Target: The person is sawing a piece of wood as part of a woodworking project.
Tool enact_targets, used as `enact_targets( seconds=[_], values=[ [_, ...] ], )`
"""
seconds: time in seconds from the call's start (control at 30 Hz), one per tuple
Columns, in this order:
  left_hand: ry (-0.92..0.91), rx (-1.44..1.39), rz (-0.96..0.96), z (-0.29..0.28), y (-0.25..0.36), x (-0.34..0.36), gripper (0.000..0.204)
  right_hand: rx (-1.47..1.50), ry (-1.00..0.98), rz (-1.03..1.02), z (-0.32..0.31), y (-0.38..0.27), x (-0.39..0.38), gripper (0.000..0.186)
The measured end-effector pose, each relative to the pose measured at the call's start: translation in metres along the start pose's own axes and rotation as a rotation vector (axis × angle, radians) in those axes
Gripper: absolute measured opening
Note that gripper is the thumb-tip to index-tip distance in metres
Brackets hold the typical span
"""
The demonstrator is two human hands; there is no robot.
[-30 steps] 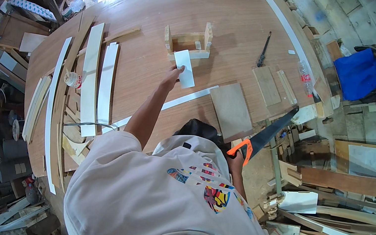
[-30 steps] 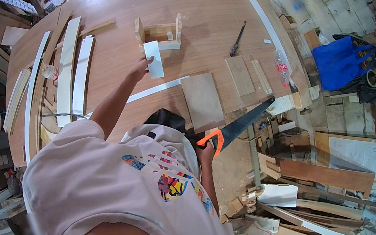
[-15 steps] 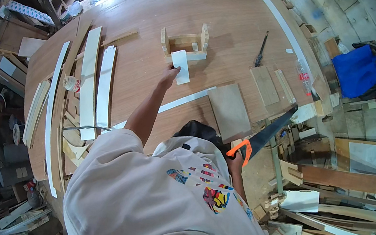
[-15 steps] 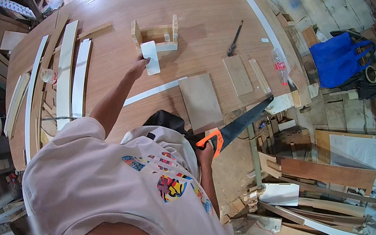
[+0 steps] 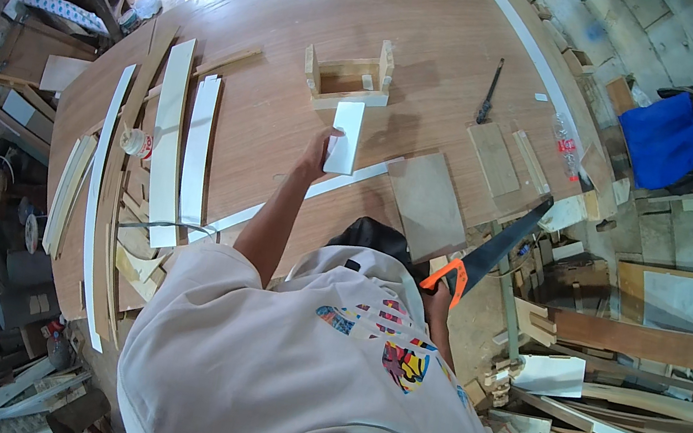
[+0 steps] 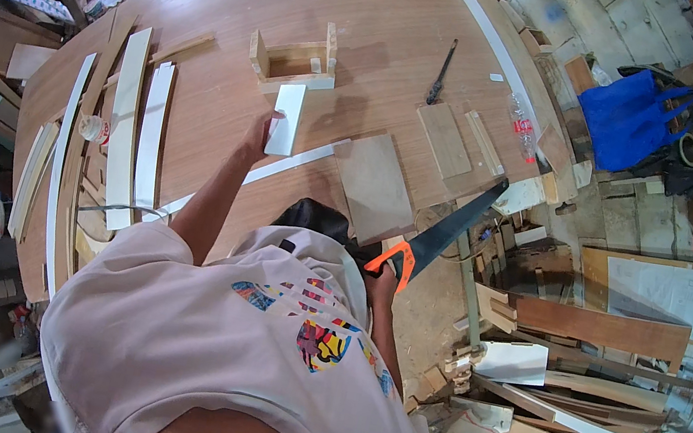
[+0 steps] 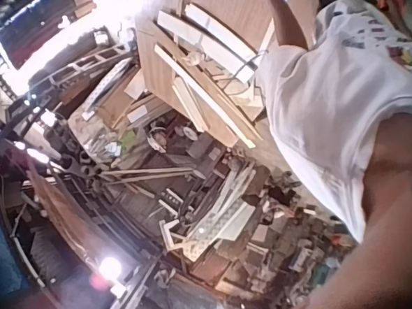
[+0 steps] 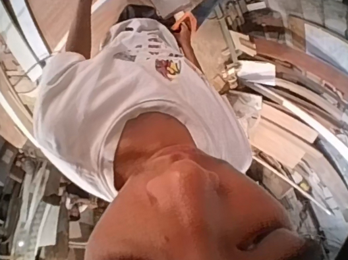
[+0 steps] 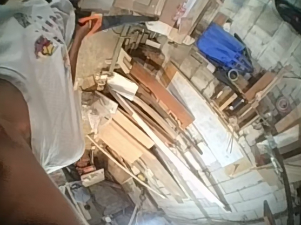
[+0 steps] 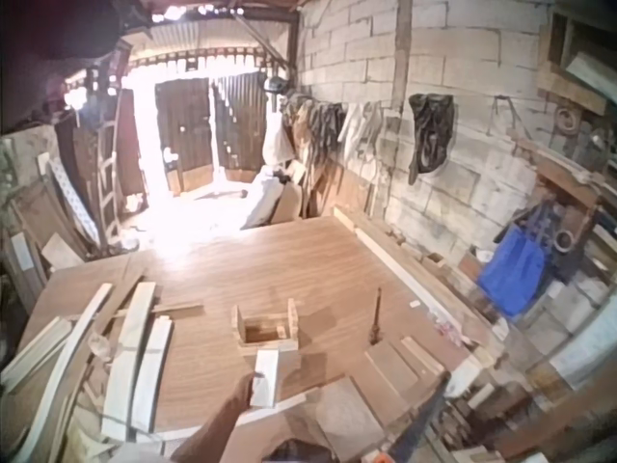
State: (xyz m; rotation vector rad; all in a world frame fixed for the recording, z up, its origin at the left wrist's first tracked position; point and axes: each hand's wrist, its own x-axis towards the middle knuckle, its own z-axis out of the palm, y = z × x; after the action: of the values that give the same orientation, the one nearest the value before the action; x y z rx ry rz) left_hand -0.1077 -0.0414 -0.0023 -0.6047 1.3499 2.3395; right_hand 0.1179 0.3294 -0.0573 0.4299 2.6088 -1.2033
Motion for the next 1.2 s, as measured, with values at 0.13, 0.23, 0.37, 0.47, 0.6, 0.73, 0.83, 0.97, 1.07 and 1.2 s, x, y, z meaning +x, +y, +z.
enact_targets(
  seconds=[0.13, 0.23, 0.37, 0.47, 0.6, 0.73, 0.83, 0.97, 1.07, 1.2],
  values=[
    [-0.428, -0.253, 0.003, 0.003, -0.025, -0.022, 0.064, 0.016, -0.031, -0.007, -0.005, -0.009, 0.0, 0.033],
    [-0.443, -0.458, 0.01, 0.022, -0.031, -0.048, 0.062, 0.025, -0.068, 0.024, -0.009, -0.005, 0.003, 0.033],
    [-0.142, -0.138, -0.009, 0.002, -0.065, -0.04, 0.061, -0.03, -0.097, -0.022, -0.006, 0.003, 0.006, 0.032],
    [0.171, 0.503, 0.028, -0.014, -0.075, -0.065, 0.051, -0.098, -0.165, -0.073, -0.006, 0.01, 0.013, 0.034],
    [0.282, 0.795, 0.266, -0.06, -0.12, -0.076, 0.047, -0.198, -0.204, -0.095, 0.001, 0.015, 0.027, 0.038],
    [0.466, 0.826, 0.295, -0.091, -0.141, -0.116, 0.043, -0.211, -0.177, -0.156, 0.01, 0.01, 0.039, 0.038],
    [0.525, 0.666, 0.263, -0.101, -0.158, -0.135, 0.035, -0.138, -0.211, -0.148, 0.013, -0.002, 0.053, 0.035],
    [0.603, 0.6, 0.261, -0.112, -0.169, -0.142, 0.029, 0.061, -0.266, -0.106, 0.019, -0.036, 0.059, 0.024],
    [0.6, 0.56, 0.275, -0.12, -0.171, -0.144, 0.029, 0.056, -0.315, -0.071, 0.017, -0.063, 0.063, 0.021],
    [0.494, 0.427, 0.269, -0.134, -0.18, -0.143, 0.031, 0.179, -0.372, -0.059, 0.032, -0.051, 0.087, 0.021]
  ],
)
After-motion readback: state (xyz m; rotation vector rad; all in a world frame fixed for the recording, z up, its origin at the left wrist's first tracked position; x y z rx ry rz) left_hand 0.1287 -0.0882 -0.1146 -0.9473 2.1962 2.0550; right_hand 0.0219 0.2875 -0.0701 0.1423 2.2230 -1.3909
